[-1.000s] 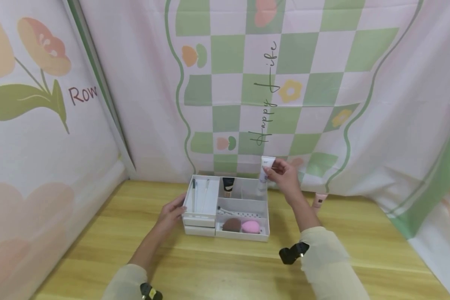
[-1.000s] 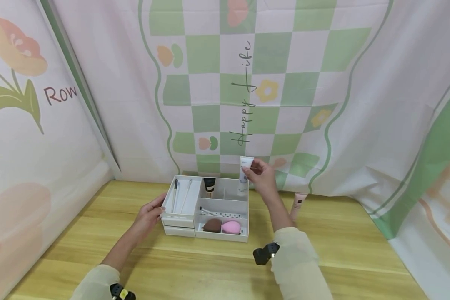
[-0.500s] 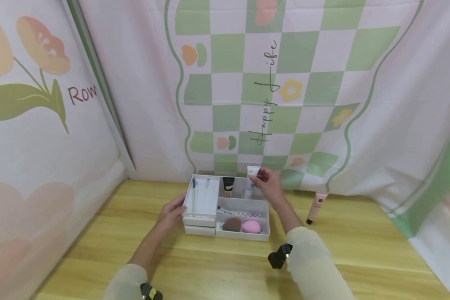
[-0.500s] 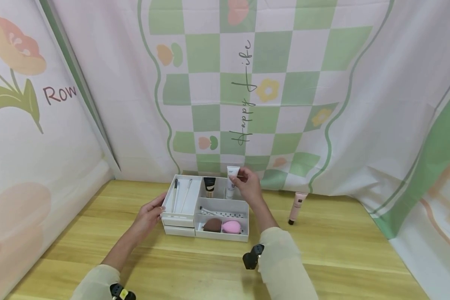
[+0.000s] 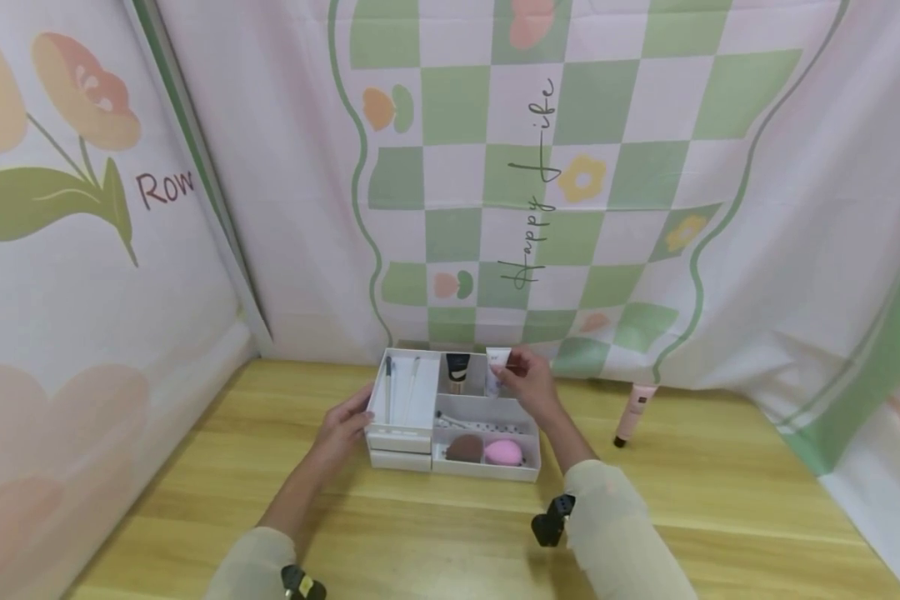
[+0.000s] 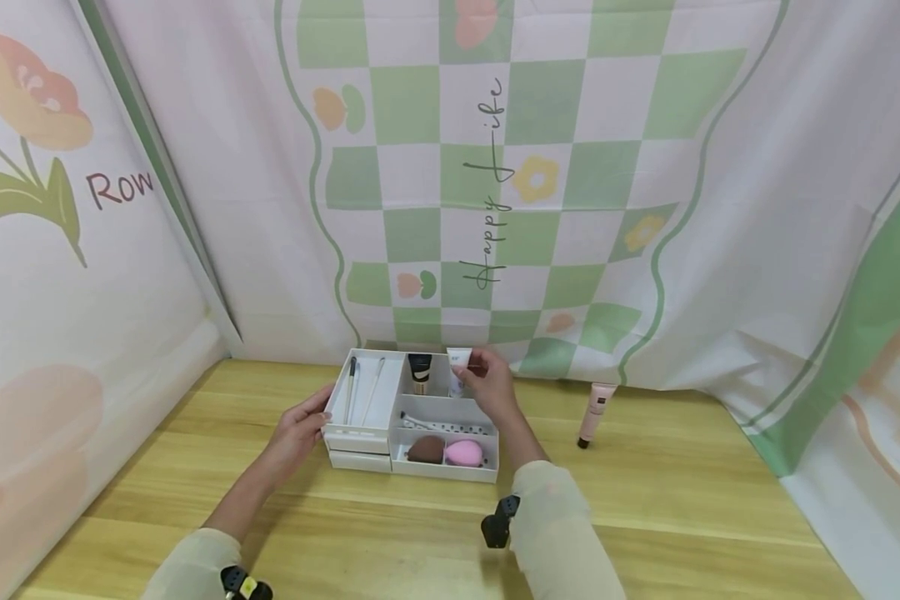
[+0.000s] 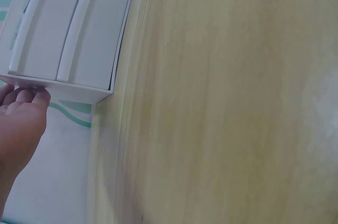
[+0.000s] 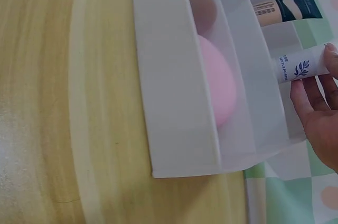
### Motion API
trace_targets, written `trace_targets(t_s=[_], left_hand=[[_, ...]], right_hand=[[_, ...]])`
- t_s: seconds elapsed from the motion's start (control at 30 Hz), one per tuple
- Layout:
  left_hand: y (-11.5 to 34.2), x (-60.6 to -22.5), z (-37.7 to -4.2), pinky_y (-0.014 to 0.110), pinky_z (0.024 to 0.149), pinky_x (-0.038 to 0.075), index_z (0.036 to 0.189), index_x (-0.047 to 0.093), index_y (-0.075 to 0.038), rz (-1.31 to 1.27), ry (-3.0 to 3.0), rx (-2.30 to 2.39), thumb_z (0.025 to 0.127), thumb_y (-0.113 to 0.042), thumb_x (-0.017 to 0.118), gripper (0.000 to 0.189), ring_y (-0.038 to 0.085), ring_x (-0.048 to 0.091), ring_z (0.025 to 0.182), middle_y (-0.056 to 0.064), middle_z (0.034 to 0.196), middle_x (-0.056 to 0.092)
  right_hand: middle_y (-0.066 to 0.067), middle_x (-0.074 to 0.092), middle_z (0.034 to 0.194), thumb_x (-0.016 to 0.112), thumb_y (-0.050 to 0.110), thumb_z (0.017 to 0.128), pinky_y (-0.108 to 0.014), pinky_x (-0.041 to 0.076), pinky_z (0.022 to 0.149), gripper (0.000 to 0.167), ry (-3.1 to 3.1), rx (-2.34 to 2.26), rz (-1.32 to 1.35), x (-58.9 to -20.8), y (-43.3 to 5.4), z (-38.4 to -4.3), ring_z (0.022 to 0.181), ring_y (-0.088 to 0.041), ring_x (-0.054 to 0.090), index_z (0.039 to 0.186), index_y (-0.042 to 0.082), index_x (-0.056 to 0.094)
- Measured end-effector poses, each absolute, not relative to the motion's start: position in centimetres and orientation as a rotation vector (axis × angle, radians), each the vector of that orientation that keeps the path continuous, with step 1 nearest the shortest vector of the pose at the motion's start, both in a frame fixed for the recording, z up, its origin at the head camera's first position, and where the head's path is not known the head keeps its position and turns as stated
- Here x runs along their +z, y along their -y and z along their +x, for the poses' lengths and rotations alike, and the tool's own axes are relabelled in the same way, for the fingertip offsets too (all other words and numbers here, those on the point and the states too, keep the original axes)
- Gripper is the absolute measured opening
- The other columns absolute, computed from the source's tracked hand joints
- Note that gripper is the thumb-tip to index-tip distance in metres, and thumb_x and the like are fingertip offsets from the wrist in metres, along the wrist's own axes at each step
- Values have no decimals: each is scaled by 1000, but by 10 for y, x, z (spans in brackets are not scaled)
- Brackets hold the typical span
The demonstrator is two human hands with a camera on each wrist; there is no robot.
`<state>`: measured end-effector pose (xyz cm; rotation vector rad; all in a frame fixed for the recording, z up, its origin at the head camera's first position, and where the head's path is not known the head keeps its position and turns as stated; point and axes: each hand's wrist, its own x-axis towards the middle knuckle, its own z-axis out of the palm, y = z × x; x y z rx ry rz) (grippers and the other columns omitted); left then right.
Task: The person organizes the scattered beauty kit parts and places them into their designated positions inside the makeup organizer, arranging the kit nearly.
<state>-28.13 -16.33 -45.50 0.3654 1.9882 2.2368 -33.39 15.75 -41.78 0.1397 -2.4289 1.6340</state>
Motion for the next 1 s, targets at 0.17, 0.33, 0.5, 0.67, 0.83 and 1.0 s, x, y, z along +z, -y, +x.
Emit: trace_targets(t_s=[0.17, 0.33, 0.5, 0.67, 0.83, 1.0], left_hand=[[163, -454, -281, 13, 108, 46, 155, 22, 10, 367, -1984, 2245, 98, 4, 42, 60, 42, 22, 154, 26, 167, 17], [163, -454, -281, 17, 112, 43, 155, 21, 10, 373, -1991, 2239, 98, 4, 42, 61, 41, 21, 155, 26, 167, 17], [163, -454, -281, 16, 111, 44, 155, 22, 10, 371, -1993, 2230, 99, 4, 42, 60, 40, 22, 155, 26, 167, 17], [162, -455, -281, 11, 106, 47, 155, 23, 10, 356, -1984, 2248, 98, 5, 42, 60, 41, 23, 154, 26, 167, 19], [162, -456, -282, 10, 104, 48, 155, 23, 10, 354, -1992, 2245, 98, 4, 43, 60, 41, 24, 153, 26, 167, 19], [162, -456, -282, 9, 102, 48, 155, 23, 10, 360, -1980, 2256, 98, 5, 42, 61, 41, 24, 153, 26, 167, 19]], right_hand=[[-27, 69, 121, 68, 4, 94, -27, 60, 95, 29, 2435, 1615, 133, -422, -156, -335, 107, -30, 68, 121, -5, 63], [-26, 69, 118, 67, 3, 94, -29, 60, 95, 25, 2456, 1593, 126, -424, -154, -334, 107, -30, 67, 117, -6, 64], [-26, 68, 117, 66, 3, 94, -32, 60, 96, 22, 2470, 1592, 114, -426, -153, -332, 108, -32, 66, 114, -6, 63], [-26, 67, 118, 65, 4, 96, -34, 60, 97, 23, 2488, 1585, 123, -427, -154, -331, 109, -32, 65, 115, -6, 62], [-26, 67, 121, 65, 5, 96, -33, 59, 98, 27, 2486, 1614, 109, -426, -155, -333, 111, -32, 65, 120, -6, 62], [-25, 67, 122, 66, 7, 96, -34, 59, 99, 28, 2491, 1624, 101, -424, -154, -332, 111, -31, 64, 122, -4, 62]])
